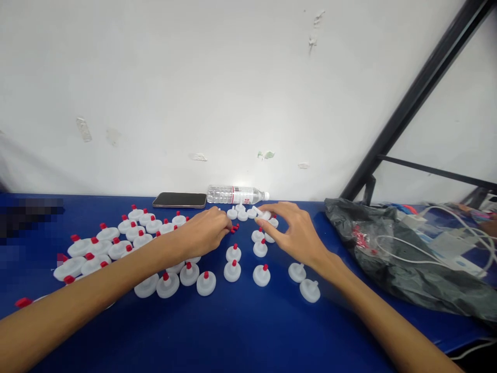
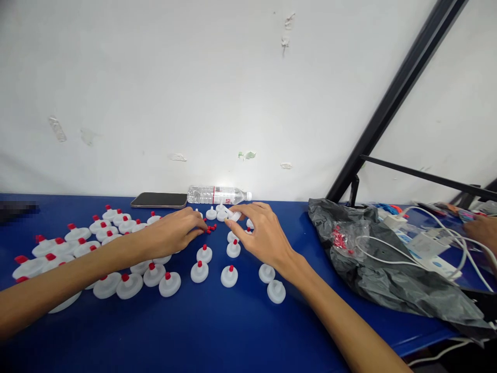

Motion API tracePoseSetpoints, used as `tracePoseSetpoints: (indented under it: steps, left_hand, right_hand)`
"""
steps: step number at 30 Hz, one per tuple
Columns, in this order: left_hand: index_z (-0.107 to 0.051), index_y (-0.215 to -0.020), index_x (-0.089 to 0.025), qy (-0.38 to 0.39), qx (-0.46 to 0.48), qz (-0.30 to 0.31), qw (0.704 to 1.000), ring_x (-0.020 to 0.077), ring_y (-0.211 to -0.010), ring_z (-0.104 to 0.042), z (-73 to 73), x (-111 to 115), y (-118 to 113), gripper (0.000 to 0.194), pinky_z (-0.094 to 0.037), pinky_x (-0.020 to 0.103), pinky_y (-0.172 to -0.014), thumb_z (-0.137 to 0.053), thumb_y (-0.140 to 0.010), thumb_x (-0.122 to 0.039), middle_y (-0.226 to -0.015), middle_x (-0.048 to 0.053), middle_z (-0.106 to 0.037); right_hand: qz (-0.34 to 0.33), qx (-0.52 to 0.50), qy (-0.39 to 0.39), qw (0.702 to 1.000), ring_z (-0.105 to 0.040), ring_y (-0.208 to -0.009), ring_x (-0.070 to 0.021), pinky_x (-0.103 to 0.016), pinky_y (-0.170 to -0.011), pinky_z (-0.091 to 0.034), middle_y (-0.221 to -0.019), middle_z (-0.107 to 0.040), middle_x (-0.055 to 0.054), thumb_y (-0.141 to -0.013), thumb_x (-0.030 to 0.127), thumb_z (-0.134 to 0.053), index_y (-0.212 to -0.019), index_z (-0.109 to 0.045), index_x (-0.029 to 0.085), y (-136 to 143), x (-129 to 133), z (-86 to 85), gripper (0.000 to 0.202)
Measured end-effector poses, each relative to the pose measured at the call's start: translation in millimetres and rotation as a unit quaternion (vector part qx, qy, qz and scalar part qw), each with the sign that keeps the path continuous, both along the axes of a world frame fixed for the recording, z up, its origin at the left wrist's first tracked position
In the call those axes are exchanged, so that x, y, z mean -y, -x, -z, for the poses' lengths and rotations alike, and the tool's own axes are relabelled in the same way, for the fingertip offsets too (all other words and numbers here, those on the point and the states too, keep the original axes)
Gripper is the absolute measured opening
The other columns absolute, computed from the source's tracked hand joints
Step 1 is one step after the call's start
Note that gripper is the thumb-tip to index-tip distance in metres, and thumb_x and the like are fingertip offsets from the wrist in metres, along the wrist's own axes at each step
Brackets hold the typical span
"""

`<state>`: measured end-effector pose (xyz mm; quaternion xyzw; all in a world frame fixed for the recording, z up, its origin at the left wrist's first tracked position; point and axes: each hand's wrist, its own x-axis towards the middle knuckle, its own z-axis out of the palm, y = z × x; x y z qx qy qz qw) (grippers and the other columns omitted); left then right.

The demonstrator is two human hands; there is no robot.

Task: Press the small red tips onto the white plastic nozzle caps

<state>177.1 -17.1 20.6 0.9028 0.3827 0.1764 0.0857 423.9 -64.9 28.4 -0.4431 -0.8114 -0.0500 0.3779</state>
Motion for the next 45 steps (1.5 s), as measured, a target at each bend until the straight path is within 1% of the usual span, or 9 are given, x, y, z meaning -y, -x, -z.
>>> tracePoseSetpoints:
  steps: [5,9,12,14,20,31,37,43,45]
  left_hand:
    - [-0.078,-0.08,-0.019,0.016,0.007,-0.04,0.999,0.027,-0.08,-0.072,-0.5,2.8,-5.0,0.016,-0.051,0.033,-0.07,-0.063,-0.085,-0.013,-0.083,0.01,-0.077]
    - [-0.079,-0.086,-0.019,0.028,0.057,-0.055,0.996,0.0264,-0.08,-0.072,-14.4,6.0,-5.3,0.016,-0.051,0.034,-0.071,-0.064,-0.088,-0.016,-0.084,0.009,-0.078]
    - [-0.08,-0.105,-0.022,0.051,0.13,-0.041,0.989,0.0235,-0.091,-0.073,-27.8,9.2,-5.5,0.022,-0.054,0.032,-0.078,-0.063,-0.096,-0.032,-0.1,0.006,-0.081]
    - [-0.081,-0.105,-0.024,0.079,0.167,-0.017,0.983,0.02,-0.09,-0.074,-33.9,11.6,-6.5,0.025,-0.056,0.029,-0.078,-0.062,-0.099,-0.039,-0.101,0.003,-0.081]
    - [-0.081,-0.104,-0.021,0.133,0.219,0.014,0.967,0.0162,-0.083,-0.075,-38.2,18.4,-11.1,0.023,-0.058,0.025,-0.077,-0.065,-0.098,-0.037,-0.092,0.001,-0.082]
    - [-0.077,-0.09,-0.019,0.021,0.124,0.022,0.992,0.0189,-0.075,-0.068,-35.6,27.1,-16.9,0.036,-0.047,0.033,-0.072,-0.047,-0.106,-0.032,-0.084,0.004,-0.078]
    - [-0.07,-0.089,-0.015,-0.05,0.089,0.019,0.995,0.0222,-0.079,-0.062,-36.9,34.1,-19.1,0.033,-0.044,0.037,-0.074,-0.041,-0.104,-0.024,-0.087,0.009,-0.071]
    - [-0.067,-0.085,-0.016,-0.043,0.07,0.017,0.996,0.0189,-0.071,-0.059,-37.8,37.4,-20.9,0.033,-0.043,0.035,-0.069,-0.04,-0.104,-0.022,-0.08,0.006,-0.068]
    - [-0.067,-0.083,-0.017,-0.035,0.065,0.01,0.997,0.0187,-0.071,-0.059,-39.4,36.8,-21.0,0.034,-0.043,0.034,-0.068,-0.04,-0.105,-0.023,-0.079,0.005,-0.069]
  right_hand:
    - [-0.006,0.01,0.0,1.0,-0.075,-0.098,-0.0268,-0.044,-0.097,-0.054,-0.101,-0.081,-0.004,-0.097,0.034,-0.072,-0.113,-0.075,0.023,-0.1,1.1,0.7,0.019]
    - [-0.022,0.02,0.005,1.0,-0.075,-0.098,-0.0256,-0.044,-0.098,-0.055,-0.1,-0.081,-0.002,-0.094,0.034,-0.077,-0.123,-0.071,0.024,1.0,0.9,3.2,0.031]
    - [-0.034,0.025,0.001,0.999,-0.074,-0.104,-0.0271,-0.047,-0.102,-0.054,-0.107,-0.082,-0.003,-0.092,0.035,-0.08,-0.126,-0.071,0.025,1.9,0.9,5.2,0.036]
    - [-0.04,0.024,-0.006,0.999,-0.074,-0.106,-0.0281,-0.049,-0.103,-0.054,-0.111,-0.082,-0.004,-0.093,0.036,-0.079,-0.122,-0.073,0.024,2.2,1.3,5.6,0.032]
    - [-0.05,0.018,-0.021,0.998,-0.075,-0.106,-0.0286,-0.048,-0.098,-0.057,-0.112,-0.082,-0.006,-0.093,0.036,-0.078,-0.122,-0.076,0.024,2.5,3.4,4.1,0.031]
    - [-0.054,-0.006,-0.026,0.998,-0.075,-0.113,-0.0269,-0.043,-0.096,-0.062,-0.123,-0.08,-0.005,-0.097,0.031,-0.073,-0.131,-0.072,0.026,3.7,9.6,4.4,0.035]
    - [-0.081,-0.038,-0.039,0.995,-0.076,-0.112,-0.0255,-0.04,-0.097,-0.063,-0.123,-0.08,-0.004,-0.1,0.028,-0.071,-0.133,-0.071,0.026,10.3,15.0,8.4,0.034]
    - [-0.098,0.007,-0.043,0.994,-0.076,-0.11,-0.0262,-0.05,-0.113,-0.053,-0.117,-0.081,-0.001,-0.106,0.031,-0.059,-0.136,-0.069,0.033,14.1,16.7,12.3,0.032]
    - [-0.087,0.01,-0.047,0.995,-0.076,-0.111,-0.0271,-0.049,-0.111,-0.054,-0.118,-0.081,-0.003,-0.104,0.031,-0.062,-0.131,-0.071,0.031,15.1,17.4,9.4,0.029]
